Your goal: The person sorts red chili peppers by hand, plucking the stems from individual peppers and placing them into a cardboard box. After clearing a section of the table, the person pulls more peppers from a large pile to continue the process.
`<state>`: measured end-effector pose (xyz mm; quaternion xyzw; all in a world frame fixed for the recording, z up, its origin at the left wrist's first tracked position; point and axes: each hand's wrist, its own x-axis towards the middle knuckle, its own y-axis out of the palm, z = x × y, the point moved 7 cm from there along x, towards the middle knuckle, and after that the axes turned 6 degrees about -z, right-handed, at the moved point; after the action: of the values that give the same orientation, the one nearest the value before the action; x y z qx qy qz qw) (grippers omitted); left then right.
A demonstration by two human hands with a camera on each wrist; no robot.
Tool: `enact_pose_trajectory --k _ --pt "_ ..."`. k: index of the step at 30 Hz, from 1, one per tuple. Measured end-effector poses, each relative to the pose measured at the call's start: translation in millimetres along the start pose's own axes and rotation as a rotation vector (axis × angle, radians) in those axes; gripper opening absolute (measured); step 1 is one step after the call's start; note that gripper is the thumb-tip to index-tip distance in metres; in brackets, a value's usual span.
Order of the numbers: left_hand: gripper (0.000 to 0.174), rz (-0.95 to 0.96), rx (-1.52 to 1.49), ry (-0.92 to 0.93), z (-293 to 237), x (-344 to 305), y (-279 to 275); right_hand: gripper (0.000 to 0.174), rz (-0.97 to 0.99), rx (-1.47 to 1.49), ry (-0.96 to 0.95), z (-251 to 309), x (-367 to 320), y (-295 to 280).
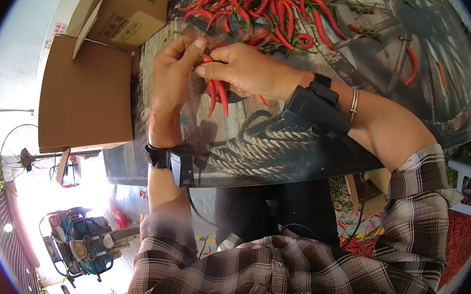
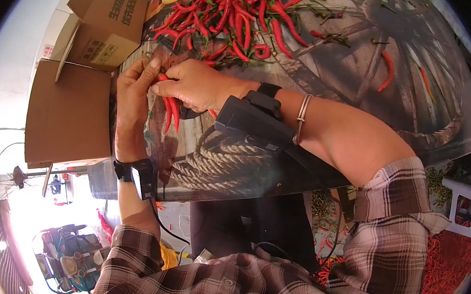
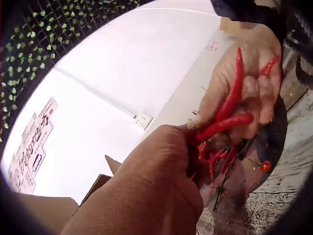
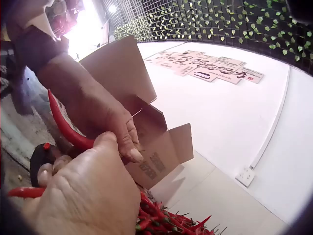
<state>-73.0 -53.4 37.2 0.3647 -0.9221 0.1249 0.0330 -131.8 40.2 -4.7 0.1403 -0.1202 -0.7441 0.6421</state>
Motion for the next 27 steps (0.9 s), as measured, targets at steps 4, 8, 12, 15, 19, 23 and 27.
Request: enact_pose_trajectory --k 4,8,12,15,19,23,27 --pt "0.019 0.045 0.019 -0.070 7 2 -1 0.023 -0.024 -0.174 -0.061 2 3 3" --pt "0.019 0.040 -0.074 -0.131 10 0 1 0.029 -0.057 -0.397 -0.215 1 8 0" --pt "0.020 0.071 -0.192 -0.231 20 1 5 0.034 -0.102 -0.449 -0.310 -1 11 -1" --pt "0.020 0.047 -0.247 -0.294 25 1 3 0.034 -0.097 -0.383 -0.293 -1 11 -1" --pt "0.022 0.006 -0.315 -0.247 23 2 0 0.034 -0.090 -0.276 -0.245 -1 11 -5" --pt "0.019 0.154 -0.270 -0.184 14 1 -14 0.033 -0.098 -0.277 -0.238 2 9 -6" --pt "0.014 0.147 -0.110 -0.141 8 0 -20 0.033 -0.075 -0.255 -0.200 -1 12 -4"
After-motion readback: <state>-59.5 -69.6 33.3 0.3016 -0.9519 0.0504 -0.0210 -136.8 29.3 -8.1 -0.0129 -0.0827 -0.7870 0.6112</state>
